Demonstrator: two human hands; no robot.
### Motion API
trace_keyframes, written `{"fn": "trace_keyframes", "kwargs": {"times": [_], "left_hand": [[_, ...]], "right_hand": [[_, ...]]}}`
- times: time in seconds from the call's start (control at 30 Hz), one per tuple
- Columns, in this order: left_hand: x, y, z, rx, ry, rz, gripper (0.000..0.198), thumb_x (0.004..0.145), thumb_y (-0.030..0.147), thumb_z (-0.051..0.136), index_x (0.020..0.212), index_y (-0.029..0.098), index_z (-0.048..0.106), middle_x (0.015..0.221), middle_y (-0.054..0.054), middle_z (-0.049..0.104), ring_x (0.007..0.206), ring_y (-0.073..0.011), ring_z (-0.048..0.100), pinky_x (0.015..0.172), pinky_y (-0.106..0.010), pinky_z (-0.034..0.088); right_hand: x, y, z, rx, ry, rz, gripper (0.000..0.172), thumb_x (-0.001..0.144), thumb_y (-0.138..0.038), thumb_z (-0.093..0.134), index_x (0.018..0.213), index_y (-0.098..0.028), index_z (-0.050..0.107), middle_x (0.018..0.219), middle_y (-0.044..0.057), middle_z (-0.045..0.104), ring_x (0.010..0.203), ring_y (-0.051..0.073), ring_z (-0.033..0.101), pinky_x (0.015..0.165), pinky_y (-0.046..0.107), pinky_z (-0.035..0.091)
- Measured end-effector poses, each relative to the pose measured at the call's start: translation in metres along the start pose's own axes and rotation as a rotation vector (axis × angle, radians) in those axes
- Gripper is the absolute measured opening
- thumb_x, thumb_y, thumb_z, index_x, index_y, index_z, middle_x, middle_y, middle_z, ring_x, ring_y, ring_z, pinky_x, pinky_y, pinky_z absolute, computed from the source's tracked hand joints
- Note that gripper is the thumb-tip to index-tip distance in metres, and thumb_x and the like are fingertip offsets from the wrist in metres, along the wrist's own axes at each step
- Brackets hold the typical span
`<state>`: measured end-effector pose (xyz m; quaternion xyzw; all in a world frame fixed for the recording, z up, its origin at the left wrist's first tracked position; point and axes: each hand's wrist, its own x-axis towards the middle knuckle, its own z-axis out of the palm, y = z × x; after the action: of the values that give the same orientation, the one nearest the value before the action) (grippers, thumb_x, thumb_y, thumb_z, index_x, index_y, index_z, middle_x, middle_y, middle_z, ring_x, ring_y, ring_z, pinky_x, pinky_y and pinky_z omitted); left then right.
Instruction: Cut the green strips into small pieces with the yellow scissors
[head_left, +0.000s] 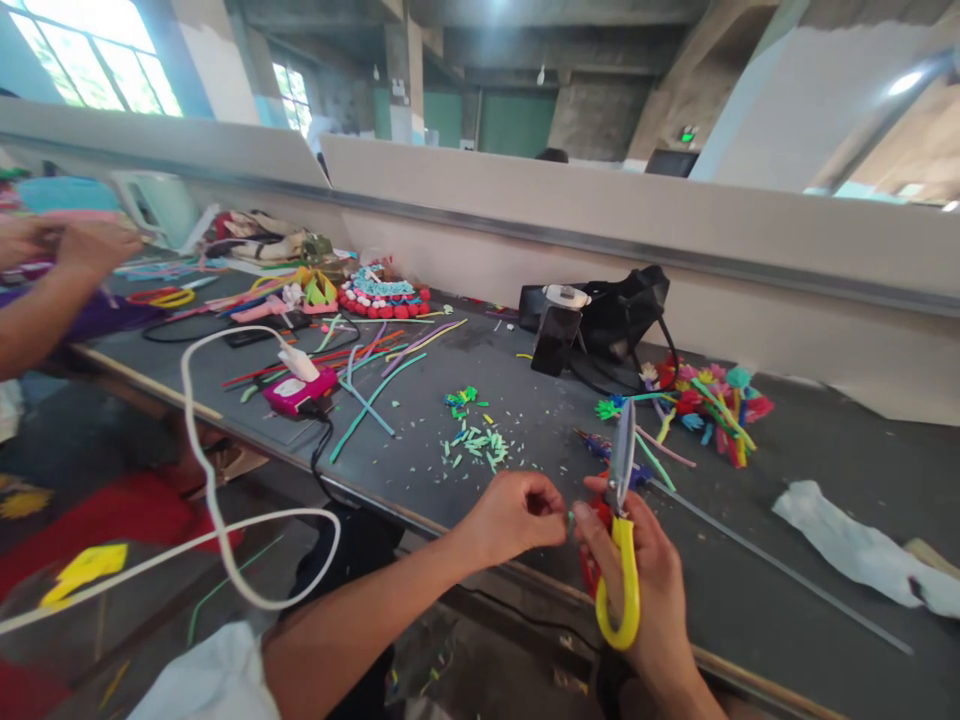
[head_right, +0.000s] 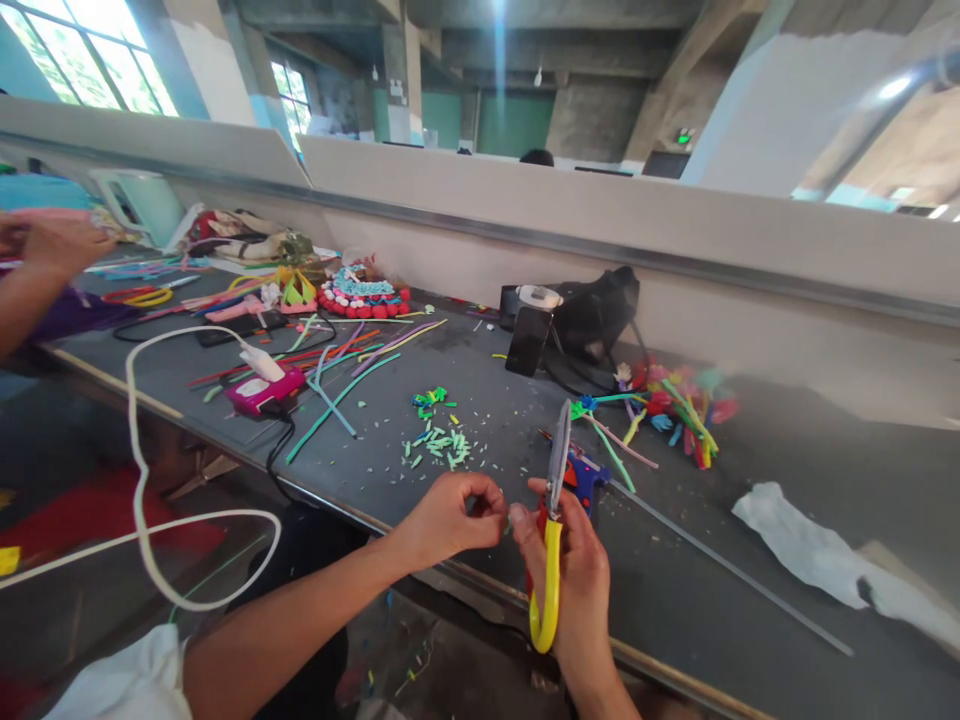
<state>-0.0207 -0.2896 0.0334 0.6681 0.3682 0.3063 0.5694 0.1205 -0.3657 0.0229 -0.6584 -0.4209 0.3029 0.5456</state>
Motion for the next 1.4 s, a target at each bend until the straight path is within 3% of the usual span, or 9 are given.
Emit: {"fn": "trace_keyframes", "kwargs": {"times": [0.1,0.23,0.4,0.6,0.7,0.87,0.97,1.1,1.4], "left_hand": [[-0.004,0.002,0.002,0.097,0.014,0.061,0.007,0.065,0.021,0.062,0.066,0.015,0.065,0.058,0.004,0.054,0.058,-0.0101,0.045,0.055,-0.021,0.035],[-0.004,0.006,0.001,0.065,-0.002,0.014,0.009,0.067,0.024,0.062,0.067,0.015,0.066,0.058,0.004,0.054,0.058,-0.0105,0.046,0.055,-0.021,0.036],[-0.002,0.011,-0.006,-0.007,-0.081,-0.066,0.013,0.067,0.028,0.064,0.068,0.015,0.066,0.059,0.004,0.055,0.057,-0.0103,0.045,0.055,-0.022,0.035],[-0.003,0.006,-0.005,-0.05,-0.124,-0.078,0.006,0.06,0.02,0.065,0.065,0.016,0.066,0.056,0.005,0.052,0.057,-0.0094,0.042,0.055,-0.022,0.032],[-0.001,0.004,-0.005,-0.205,-0.054,-0.096,0.007,0.06,0.021,0.068,0.062,0.015,0.065,0.054,0.006,0.051,0.054,-0.0086,0.041,0.055,-0.023,0.031],[0.005,0.007,-0.017,-0.621,0.26,0.021,0.013,0.064,0.025,0.076,0.069,0.016,0.069,0.065,0.002,0.06,0.066,-0.0104,0.05,0.069,-0.025,0.038],[0.007,0.009,-0.023,-0.731,0.359,0.071,0.01,0.064,0.022,0.076,0.067,0.017,0.067,0.065,0.002,0.059,0.067,-0.011,0.05,0.071,-0.026,0.039],[0.006,0.009,-0.024,-0.739,0.377,0.082,0.009,0.065,0.022,0.074,0.068,0.017,0.068,0.067,0.0,0.06,0.069,-0.0124,0.051,0.073,-0.028,0.04],[0.002,0.013,-0.022,-0.72,0.392,0.106,0.008,0.064,0.021,0.075,0.066,0.017,0.069,0.067,0.001,0.061,0.068,-0.0113,0.048,0.071,-0.026,0.038]], "right_hand": [[0.001,0.003,-0.002,-0.087,-0.018,-0.051,0.047,0.079,-0.049,0.07,0.115,-0.019,0.064,0.066,-0.004,0.06,0.046,0.01,0.049,0.042,0.019,0.039],[0.002,0.005,-0.003,-0.146,-0.001,-0.1,0.043,0.082,-0.047,0.066,0.114,-0.019,0.064,0.065,-0.004,0.06,0.045,0.01,0.048,0.044,0.021,0.04],[0.002,0.005,-0.003,-0.242,0.089,-0.243,0.038,0.084,-0.046,0.064,0.112,-0.02,0.064,0.084,0.001,0.068,0.054,0.011,0.058,0.053,0.022,0.048],[0.0,0.005,0.0,-0.337,0.127,-0.431,0.034,0.088,-0.043,0.063,0.112,-0.02,0.064,0.085,0.0,0.07,0.065,0.013,0.067,0.065,0.021,0.052],[-0.003,0.004,0.0,-0.379,0.154,-0.484,0.035,0.089,-0.047,0.061,0.11,-0.019,0.064,0.087,0.002,0.072,0.064,0.013,0.068,0.064,0.021,0.052],[-0.007,0.007,0.0,-0.542,0.19,-0.57,0.034,0.09,-0.047,0.06,0.107,-0.018,0.067,0.081,0.002,0.072,0.059,0.013,0.065,0.06,0.021,0.049],[-0.006,0.015,0.002,-0.649,0.146,-0.65,0.034,0.09,-0.046,0.059,0.108,-0.019,0.069,0.083,0.004,0.072,0.065,0.015,0.066,0.062,0.023,0.049],[-0.003,0.023,0.004,-0.731,0.074,-0.681,0.033,0.091,-0.045,0.057,0.109,-0.021,0.07,0.083,0.004,0.073,0.066,0.016,0.068,0.057,0.023,0.048],[-0.003,0.03,0.004,-0.766,0.075,-0.653,0.035,0.092,-0.046,0.056,0.111,-0.022,0.07,0.085,0.004,0.074,0.065,0.016,0.069,0.056,0.023,0.048]]}}
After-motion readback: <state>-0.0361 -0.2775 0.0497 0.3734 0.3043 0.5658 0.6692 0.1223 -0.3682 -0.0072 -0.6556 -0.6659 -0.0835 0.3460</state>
